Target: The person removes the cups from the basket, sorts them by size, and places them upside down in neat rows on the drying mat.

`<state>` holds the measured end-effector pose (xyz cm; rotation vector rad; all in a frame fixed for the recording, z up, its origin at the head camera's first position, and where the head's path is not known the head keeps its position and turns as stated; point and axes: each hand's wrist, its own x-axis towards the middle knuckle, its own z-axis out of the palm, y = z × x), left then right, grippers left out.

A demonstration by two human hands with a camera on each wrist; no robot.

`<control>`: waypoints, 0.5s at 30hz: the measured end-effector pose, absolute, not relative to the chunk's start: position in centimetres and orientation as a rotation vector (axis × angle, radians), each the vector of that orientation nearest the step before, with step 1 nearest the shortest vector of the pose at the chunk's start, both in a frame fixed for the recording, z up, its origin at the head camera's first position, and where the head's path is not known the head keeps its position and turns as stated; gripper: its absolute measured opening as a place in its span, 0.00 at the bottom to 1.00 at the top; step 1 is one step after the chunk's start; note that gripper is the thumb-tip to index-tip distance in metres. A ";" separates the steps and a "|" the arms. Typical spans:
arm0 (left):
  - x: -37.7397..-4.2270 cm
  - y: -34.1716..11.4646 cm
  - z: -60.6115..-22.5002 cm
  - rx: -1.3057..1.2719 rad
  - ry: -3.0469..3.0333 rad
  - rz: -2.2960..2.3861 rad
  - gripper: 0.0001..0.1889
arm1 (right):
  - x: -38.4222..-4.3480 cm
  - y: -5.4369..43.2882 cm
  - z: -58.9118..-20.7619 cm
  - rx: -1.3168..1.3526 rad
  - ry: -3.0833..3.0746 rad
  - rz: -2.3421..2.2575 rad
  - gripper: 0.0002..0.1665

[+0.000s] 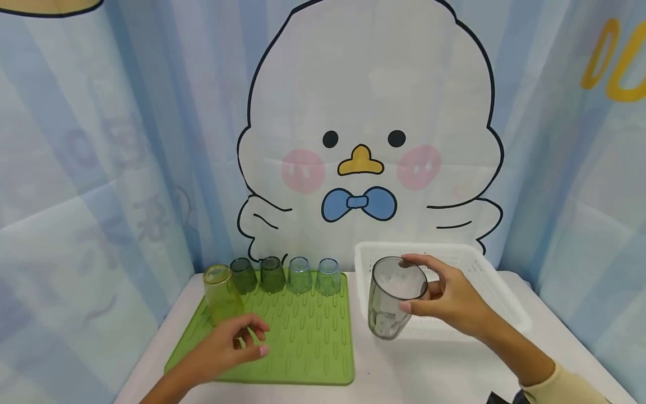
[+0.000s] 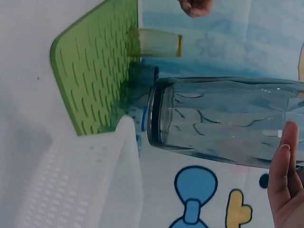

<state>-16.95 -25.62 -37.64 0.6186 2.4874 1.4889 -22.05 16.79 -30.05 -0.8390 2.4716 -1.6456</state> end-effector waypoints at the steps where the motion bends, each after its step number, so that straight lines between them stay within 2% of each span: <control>1: -16.8 -25.0 -37.4 0.627 2.488 1.502 0.16 | -21.5 16.4 -30.1 -0.862 2.444 -1.659 0.45; 9: -15.7 -20.8 -35.8 0.694 2.492 1.563 0.18 | -18.3 13.5 -31.3 -1.018 2.230 -1.690 0.45; 15: -15.0 -18.6 -35.6 0.778 2.496 1.553 0.28 | -17.3 11.9 -32.5 -1.051 2.078 -1.702 0.45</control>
